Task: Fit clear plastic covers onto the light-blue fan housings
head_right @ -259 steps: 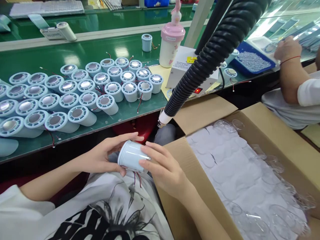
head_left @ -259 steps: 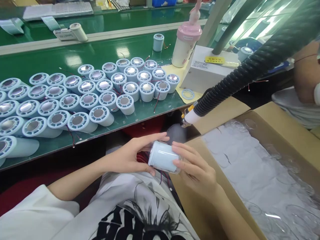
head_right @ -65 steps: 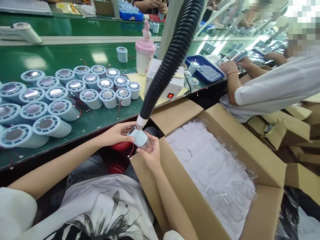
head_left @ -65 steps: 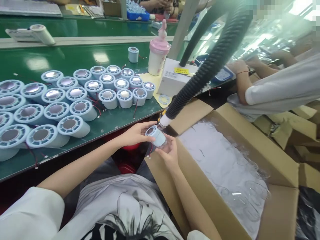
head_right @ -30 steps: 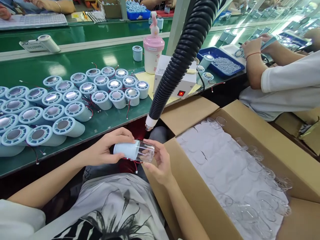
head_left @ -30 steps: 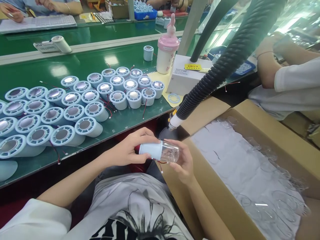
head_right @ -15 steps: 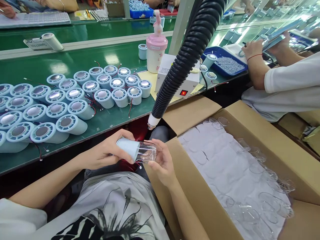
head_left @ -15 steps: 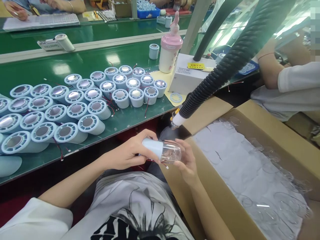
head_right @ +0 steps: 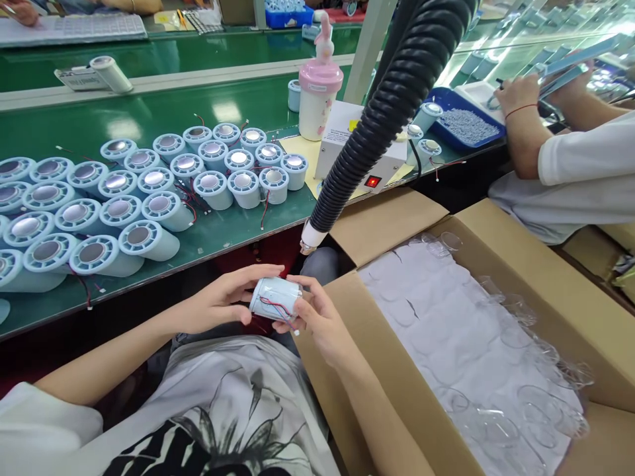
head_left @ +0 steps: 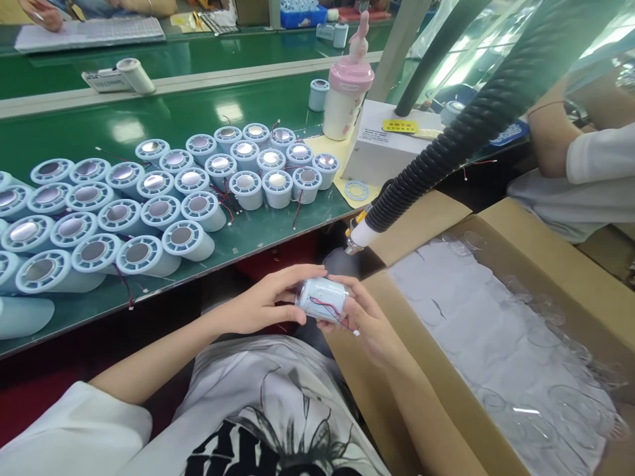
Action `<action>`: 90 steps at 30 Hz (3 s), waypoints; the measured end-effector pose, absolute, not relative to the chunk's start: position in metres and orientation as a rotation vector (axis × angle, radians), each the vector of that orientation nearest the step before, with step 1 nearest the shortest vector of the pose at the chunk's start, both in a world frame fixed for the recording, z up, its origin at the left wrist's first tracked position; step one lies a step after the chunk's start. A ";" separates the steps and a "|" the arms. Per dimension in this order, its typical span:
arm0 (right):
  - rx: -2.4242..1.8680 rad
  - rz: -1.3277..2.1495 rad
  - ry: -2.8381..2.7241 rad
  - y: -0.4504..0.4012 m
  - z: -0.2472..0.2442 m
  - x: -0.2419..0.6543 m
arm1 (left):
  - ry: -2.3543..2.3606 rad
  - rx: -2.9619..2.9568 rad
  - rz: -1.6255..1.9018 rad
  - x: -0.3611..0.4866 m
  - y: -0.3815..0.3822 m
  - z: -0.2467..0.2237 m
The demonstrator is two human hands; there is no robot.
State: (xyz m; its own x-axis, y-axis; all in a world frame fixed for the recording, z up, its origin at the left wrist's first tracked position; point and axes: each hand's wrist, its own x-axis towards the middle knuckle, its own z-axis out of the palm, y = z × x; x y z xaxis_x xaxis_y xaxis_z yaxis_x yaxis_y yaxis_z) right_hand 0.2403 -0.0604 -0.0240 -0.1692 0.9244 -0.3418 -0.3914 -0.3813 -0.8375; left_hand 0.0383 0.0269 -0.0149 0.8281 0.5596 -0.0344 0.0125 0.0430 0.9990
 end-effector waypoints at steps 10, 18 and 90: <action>-1.221 1.529 -0.937 -0.066 -0.023 0.241 | 0.559 1.315 0.382 0.029 0.024 -0.014; -1.303 1.230 -1.290 -0.072 -0.028 0.232 | 0.609 1.354 0.412 0.033 0.016 -0.020; -1.298 0.954 -2.016 -0.065 -0.025 0.212 | 0.751 1.272 0.319 -0.008 0.007 -0.014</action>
State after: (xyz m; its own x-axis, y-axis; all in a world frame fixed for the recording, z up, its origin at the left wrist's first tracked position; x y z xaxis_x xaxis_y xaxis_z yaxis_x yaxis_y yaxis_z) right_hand 0.2121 -0.0648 -0.0252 -0.3795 0.9223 0.0726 0.5291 0.2807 -0.8008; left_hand -0.0084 0.0068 -0.0135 0.7257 0.6043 -0.3288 0.1823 0.2920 0.9389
